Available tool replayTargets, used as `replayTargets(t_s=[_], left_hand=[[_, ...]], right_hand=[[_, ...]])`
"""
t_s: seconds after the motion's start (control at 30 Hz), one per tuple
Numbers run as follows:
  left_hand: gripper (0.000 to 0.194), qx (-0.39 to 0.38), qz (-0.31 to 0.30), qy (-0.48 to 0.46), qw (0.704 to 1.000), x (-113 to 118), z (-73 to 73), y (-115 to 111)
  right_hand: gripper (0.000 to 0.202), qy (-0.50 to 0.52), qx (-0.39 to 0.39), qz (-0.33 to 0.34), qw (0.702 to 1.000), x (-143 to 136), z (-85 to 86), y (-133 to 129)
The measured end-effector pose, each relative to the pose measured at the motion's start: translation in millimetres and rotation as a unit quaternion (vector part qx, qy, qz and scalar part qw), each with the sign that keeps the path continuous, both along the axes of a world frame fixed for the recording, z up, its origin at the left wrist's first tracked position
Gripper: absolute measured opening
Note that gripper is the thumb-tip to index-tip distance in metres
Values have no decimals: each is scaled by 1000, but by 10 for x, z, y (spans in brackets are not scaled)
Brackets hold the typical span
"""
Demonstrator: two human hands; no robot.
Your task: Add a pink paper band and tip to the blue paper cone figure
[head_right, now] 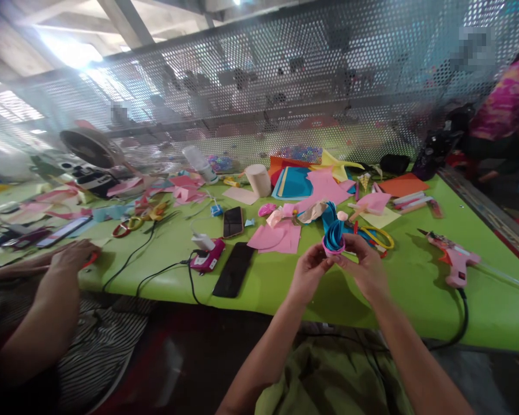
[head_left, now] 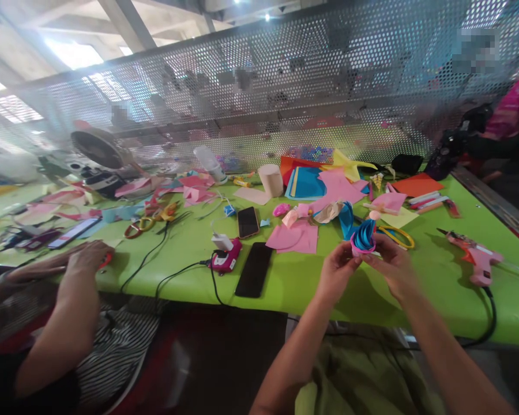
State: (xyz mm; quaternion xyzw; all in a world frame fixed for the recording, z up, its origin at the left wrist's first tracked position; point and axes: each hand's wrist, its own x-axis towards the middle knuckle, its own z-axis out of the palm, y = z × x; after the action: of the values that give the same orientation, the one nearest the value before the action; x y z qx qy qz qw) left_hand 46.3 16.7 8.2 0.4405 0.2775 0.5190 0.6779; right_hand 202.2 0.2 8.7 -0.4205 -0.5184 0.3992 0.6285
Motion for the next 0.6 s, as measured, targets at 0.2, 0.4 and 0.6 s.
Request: replayTargets(t_s=[0.2,0.4,0.6], left_hand=[[54,9,1,5,1000,-2,19,-12],[57,6,12,10,1000,2,18,-31],[58,19,29,35,999,-3,29,-32]], right_hand=[[32,20,8,-4,1000,6,-47,30],[31,44,3,-3,999,-4,-77,53],[31,30,6,11,999,13,-49,46]])
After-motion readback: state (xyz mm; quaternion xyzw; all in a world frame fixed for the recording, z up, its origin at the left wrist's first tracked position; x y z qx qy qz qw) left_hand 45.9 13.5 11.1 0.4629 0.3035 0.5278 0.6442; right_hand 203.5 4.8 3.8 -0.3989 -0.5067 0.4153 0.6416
